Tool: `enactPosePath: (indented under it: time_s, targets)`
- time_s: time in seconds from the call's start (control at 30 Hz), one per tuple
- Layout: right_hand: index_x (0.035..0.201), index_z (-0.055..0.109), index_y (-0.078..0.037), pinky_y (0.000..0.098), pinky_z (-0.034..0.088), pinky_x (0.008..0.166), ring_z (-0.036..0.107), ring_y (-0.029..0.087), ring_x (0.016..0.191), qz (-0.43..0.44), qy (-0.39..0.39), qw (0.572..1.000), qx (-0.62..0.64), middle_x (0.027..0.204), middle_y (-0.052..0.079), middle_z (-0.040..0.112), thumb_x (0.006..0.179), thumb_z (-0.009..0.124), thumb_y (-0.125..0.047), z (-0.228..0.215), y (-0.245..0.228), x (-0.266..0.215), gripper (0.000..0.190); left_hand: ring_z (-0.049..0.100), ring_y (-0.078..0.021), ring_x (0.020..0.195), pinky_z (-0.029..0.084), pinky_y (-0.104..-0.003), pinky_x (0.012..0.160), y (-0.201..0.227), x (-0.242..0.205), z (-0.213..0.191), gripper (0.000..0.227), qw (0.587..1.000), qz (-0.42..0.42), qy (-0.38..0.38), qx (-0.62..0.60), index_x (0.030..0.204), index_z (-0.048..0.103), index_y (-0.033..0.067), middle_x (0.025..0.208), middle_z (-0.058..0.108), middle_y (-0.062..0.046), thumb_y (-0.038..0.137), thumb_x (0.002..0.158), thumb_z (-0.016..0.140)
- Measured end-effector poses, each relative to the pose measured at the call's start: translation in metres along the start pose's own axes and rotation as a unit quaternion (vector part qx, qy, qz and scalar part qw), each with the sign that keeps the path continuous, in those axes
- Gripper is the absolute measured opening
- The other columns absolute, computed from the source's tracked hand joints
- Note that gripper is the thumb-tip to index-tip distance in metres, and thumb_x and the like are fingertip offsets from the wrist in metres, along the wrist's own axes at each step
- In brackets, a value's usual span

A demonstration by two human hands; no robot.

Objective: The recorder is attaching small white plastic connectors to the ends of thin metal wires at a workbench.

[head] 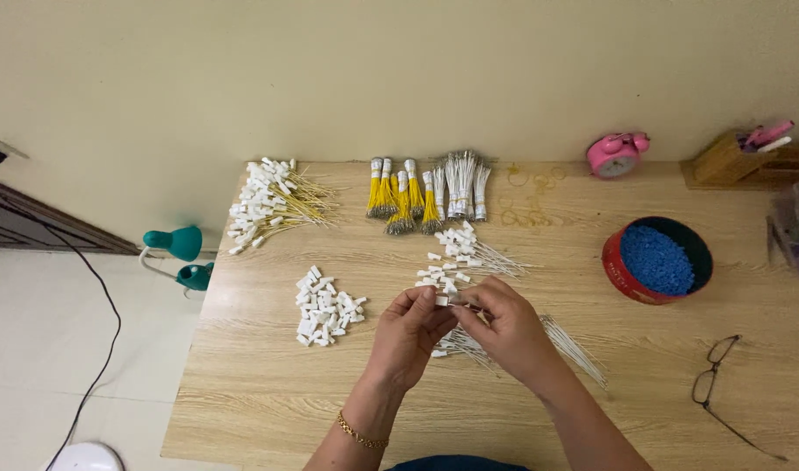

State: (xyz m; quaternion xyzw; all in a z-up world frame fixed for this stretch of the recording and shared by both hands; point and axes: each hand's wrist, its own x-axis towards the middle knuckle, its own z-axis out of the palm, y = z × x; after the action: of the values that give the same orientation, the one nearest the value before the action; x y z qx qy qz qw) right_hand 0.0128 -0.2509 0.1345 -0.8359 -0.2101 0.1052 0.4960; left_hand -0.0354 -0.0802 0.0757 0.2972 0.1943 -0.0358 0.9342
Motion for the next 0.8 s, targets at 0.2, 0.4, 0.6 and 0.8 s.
enactPosePath:
  time_s: [0.2, 0.4, 0.6, 0.8]
  targets:
    - [0.093, 0.069, -0.005, 0.0335, 0.053, 0.061, 0.067, 0.019, 0.071, 0.014, 0.018, 0.997, -0.078, 0.085, 0.005, 0.065, 0.086, 0.075, -0.021, 0.001, 0.002, 0.003, 0.019, 0.074, -0.0223, 0.084, 0.063, -0.039, 0.081, -0.008, 0.008, -0.005, 0.016, 1.000, -0.013, 0.015, 0.003, 0.104, 0.066, 0.0060, 0.090, 0.073, -0.009, 0.020, 0.097, 0.067]
    - [0.092, 0.066, -0.003, 0.0358, 0.054, 0.062, 0.068, 0.022, 0.072, -0.017, 0.044, 0.995, -0.093, 0.087, 0.007, 0.065, 0.085, 0.072, -0.020, 0.012, 0.028, 0.003, 0.019, 0.072, -0.0221, 0.082, 0.063, -0.038, 0.079, -0.031, 0.022, -0.019, 0.014, 0.999, -0.012, 0.046, 0.014, 0.103, 0.064, 0.0054, 0.090, 0.071, -0.010, 0.019, 0.100, 0.067]
    - [0.098, 0.071, -0.007, 0.0394, 0.055, 0.067, 0.069, 0.024, 0.075, 0.043, 0.011, 0.986, -0.160, 0.088, 0.007, 0.068, 0.089, 0.072, -0.027, 0.029, 0.067, 0.008, 0.022, 0.073, -0.0220, 0.088, 0.063, -0.038, 0.084, -0.054, 0.053, -0.062, 0.018, 0.994, -0.009, 0.059, 0.093, 0.109, 0.066, 0.0018, 0.101, 0.071, -0.012, 0.017, 0.099, 0.069]
    - [0.116, 0.070, -0.011, 0.0401, 0.057, 0.075, 0.069, 0.023, 0.085, 0.090, -0.066, 0.963, -0.246, 0.100, 0.005, 0.066, 0.095, 0.064, -0.031, 0.067, 0.169, 0.010, 0.030, 0.057, -0.0297, 0.121, 0.046, -0.051, 0.105, 0.018, 0.067, -0.083, 0.044, 0.547, 0.117, 0.184, 0.808, 0.126, 0.068, 0.0145, 0.131, 0.064, -0.010, 0.042, 0.091, 0.072]
